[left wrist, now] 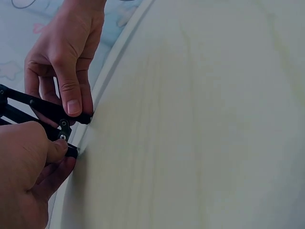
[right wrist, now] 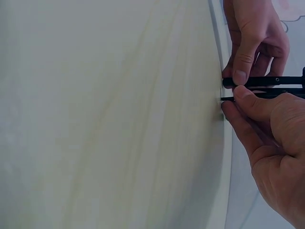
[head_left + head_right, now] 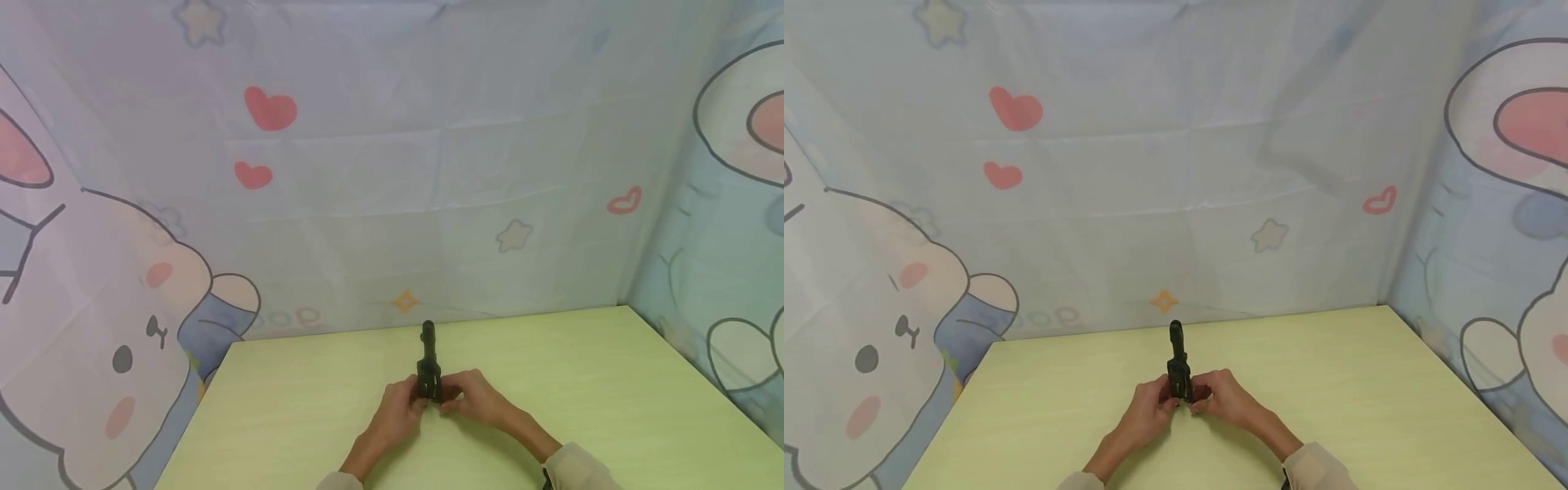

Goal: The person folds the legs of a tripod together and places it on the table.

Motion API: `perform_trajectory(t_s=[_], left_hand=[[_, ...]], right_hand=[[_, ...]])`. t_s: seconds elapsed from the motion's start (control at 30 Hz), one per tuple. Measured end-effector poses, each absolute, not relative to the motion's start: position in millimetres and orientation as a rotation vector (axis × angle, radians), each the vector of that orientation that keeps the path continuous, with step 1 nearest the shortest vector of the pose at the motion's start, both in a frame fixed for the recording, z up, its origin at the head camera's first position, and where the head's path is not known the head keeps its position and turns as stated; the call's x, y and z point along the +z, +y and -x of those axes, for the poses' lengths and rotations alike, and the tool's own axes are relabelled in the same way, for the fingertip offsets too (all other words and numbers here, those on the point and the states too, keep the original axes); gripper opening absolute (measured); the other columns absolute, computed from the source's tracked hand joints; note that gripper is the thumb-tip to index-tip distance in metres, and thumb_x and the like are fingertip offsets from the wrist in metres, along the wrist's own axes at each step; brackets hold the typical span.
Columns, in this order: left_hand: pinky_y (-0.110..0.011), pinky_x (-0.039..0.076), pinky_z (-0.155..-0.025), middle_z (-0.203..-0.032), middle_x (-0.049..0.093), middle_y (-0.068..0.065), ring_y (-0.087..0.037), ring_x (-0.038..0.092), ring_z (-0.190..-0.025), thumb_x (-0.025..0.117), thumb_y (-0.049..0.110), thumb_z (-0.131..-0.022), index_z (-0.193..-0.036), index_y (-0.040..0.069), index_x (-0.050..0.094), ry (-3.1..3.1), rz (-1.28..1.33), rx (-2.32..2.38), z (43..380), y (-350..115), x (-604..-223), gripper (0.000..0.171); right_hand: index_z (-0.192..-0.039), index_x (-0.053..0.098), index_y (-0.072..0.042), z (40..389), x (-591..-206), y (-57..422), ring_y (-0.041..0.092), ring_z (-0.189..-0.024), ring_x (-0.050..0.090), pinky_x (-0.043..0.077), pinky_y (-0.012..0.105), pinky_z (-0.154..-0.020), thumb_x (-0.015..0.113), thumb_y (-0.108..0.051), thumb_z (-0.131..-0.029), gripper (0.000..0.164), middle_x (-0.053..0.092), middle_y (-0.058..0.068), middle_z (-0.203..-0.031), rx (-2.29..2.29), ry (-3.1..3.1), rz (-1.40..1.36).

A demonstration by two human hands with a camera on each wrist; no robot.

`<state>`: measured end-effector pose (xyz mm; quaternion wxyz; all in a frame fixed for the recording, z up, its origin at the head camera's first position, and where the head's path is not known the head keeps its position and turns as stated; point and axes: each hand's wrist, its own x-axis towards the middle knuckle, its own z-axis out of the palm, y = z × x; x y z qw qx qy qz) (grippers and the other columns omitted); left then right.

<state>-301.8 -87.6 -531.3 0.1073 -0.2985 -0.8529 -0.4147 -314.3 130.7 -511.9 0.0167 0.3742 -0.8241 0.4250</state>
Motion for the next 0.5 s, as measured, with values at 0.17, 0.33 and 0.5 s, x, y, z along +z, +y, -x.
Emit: perform_trajectory(t_s=[0.17,0.33,0.5], left_hand=[[-0.028,0.060,-0.077,-0.099,0.077,-0.012,-0.017,0.074,-0.090,0.068,-0.010,-0.092,-0.107,0.003,0.066,-2.528,0.892,-1.230,301.5,-88.8,-527.1,0.020],[-0.030,0.060,-0.079,-0.099,0.078,-0.012,-0.018,0.074,-0.093,0.067,-0.012,-0.091,-0.107,0.003,0.067,-2.534,0.911,-1.212,300.7,-89.2,-523.4,0.022],[-0.031,0.060,-0.081,-0.101,0.078,-0.011,-0.019,0.074,-0.095,0.067,-0.013,-0.090,-0.109,0.003,0.068,-2.532,0.924,-1.219,300.8,-88.7,-523.1,0.025]], right_hand=[[-0.105,0.078,-0.006,315.5,-513.1,131.4,0.006,-0.082,0.072,0.060,0.028,-0.078,0.083,0.000,-0.084,0.022,0.078,0.002,-0.092,1.325,-2.569,-1.169],[-0.102,0.079,-0.006,314.5,-511.2,130.9,0.007,-0.082,0.072,0.060,0.028,-0.079,0.084,-0.002,-0.084,0.020,0.078,0.001,-0.093,1.327,-2.576,-1.168],[-0.100,0.080,-0.005,312.4,-509.3,130.5,0.007,-0.082,0.073,0.060,0.028,-0.079,0.084,-0.002,-0.083,0.017,0.079,0.001,-0.092,1.315,-2.560,-1.177]])
